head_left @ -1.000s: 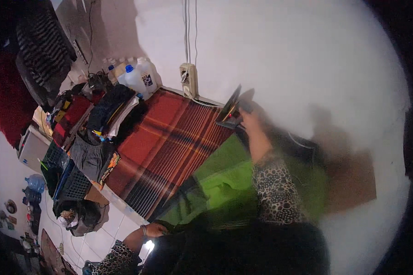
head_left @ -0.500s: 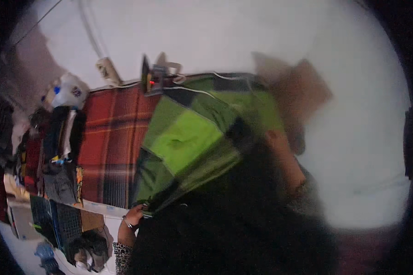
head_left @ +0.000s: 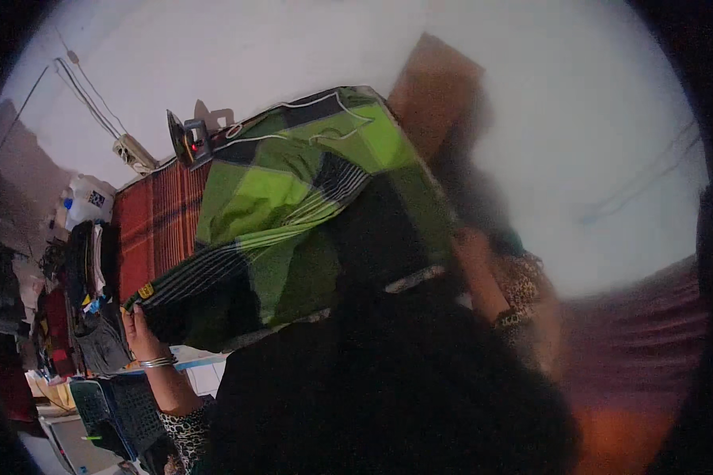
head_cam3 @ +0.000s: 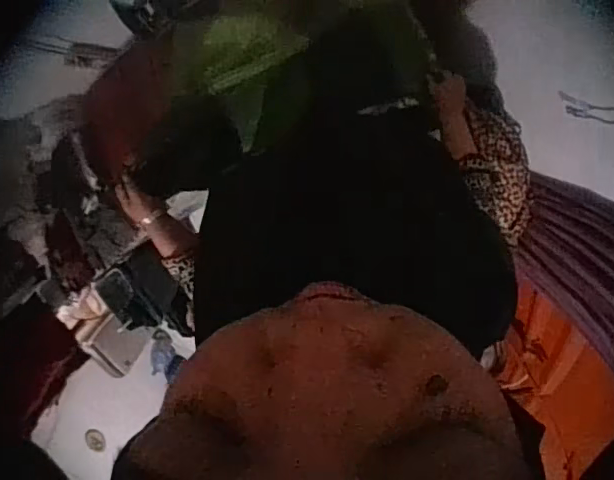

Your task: The person irons a green and black checkered cloth, folding it multiple times and ironing each fold by hand with an iron.

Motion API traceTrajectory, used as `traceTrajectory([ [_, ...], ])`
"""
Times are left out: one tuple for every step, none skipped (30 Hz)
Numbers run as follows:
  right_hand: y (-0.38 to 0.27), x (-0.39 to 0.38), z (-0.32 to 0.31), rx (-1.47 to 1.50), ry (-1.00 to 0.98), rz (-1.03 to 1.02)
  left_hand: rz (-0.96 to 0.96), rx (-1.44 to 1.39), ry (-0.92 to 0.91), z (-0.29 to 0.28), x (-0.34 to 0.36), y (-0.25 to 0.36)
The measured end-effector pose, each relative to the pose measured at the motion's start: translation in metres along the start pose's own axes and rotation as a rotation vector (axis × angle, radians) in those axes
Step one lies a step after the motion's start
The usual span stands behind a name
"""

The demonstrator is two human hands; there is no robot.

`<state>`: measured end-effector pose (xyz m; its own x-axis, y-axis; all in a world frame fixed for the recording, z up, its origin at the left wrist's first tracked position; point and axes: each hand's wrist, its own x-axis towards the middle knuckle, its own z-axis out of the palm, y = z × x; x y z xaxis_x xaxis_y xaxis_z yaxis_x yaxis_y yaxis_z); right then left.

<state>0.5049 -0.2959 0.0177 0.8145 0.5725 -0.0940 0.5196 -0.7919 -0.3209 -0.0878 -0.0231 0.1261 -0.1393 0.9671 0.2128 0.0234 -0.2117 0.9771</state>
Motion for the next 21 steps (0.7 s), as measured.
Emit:
traceTrajectory([
  [-0.002, -0.004, -0.005, -0.028, -0.005, 0.009, -0.045, -0.096, 0.003, 0.004, -0.002, 0.003],
  [0.001, -0.004, -0.004, -0.041, 0.000, 0.019, -0.087, -0.192, 0.007, 0.008, -0.003, 0.007],
  [0.005, -0.002, 0.000, -0.054, 0.004, 0.027, -0.080, -0.157, 0.010, 0.013, -0.002, 0.011],
  [0.003, -0.002, -0.002, -0.065, 0.010, 0.032, -0.071, -0.122, 0.017, 0.020, -0.003, 0.020],
  [0.002, -0.004, -0.003, -0.030, 0.003, 0.043, -0.061, -0.087, 0.025, 0.023, -0.004, 0.025],
  [0.000, -0.005, -0.005, 0.006, -0.004, 0.052, 0.031, 0.047, -0.001, 0.017, 0.001, 0.017],
  [-0.009, -0.004, -0.010, 0.046, -0.013, 0.045, 0.128, 0.185, -0.009, 0.000, 0.009, 0.004],
  [-0.014, -0.004, -0.021, 0.075, -0.029, 0.049, 0.152, 0.258, -0.010, -0.004, 0.009, 0.004],
  [-0.020, -0.005, -0.034, 0.105, -0.046, 0.052, 0.177, 0.329, -0.009, -0.008, 0.009, 0.003],
  [-0.019, -0.005, -0.041, 0.131, -0.060, 0.067, 0.133, 0.333, -0.007, 0.003, 0.003, 0.016],
  [-0.012, -0.004, -0.039, 0.147, 0.004, 0.016, 0.091, 0.342, -0.007, 0.008, -0.001, 0.026],
  [-0.002, -0.001, -0.033, 0.164, 0.068, -0.034, 0.175, 0.369, -0.022, 0.006, -0.003, 0.025],
  [-0.004, -0.002, -0.031, 0.182, 0.126, -0.092, 0.258, 0.402, -0.029, 0.002, -0.005, 0.024],
  [-0.006, -0.005, -0.030, 0.128, 0.167, -0.143, 0.252, 0.431, -0.034, -0.002, -0.007, 0.025],
  [-0.008, -0.009, -0.030, 0.076, 0.209, -0.194, 0.246, 0.459, -0.040, -0.007, -0.008, 0.027],
  [-0.012, -0.012, -0.032, 0.020, 0.251, -0.245, 0.148, 0.480, -0.043, -0.008, -0.010, 0.033],
  [-0.014, -0.012, -0.032, 0.030, 0.242, -0.255, 0.050, 0.500, -0.045, -0.010, -0.012, 0.038],
  [-0.014, -0.011, -0.032, 0.040, 0.233, -0.265, 0.136, 0.605, -0.106, -0.012, -0.014, 0.041],
  [-0.016, -0.011, -0.033, 0.053, 0.226, -0.280, 0.223, 0.709, -0.162, -0.015, -0.018, 0.046],
  [-0.017, -0.007, -0.033, 0.079, 0.243, -0.250, 0.301, 0.805, -0.230, -0.010, -0.019, 0.049],
  [-0.018, -0.002, -0.034, 0.104, 0.260, -0.221, 0.218, 0.788, -0.273, -0.005, -0.022, 0.054],
])
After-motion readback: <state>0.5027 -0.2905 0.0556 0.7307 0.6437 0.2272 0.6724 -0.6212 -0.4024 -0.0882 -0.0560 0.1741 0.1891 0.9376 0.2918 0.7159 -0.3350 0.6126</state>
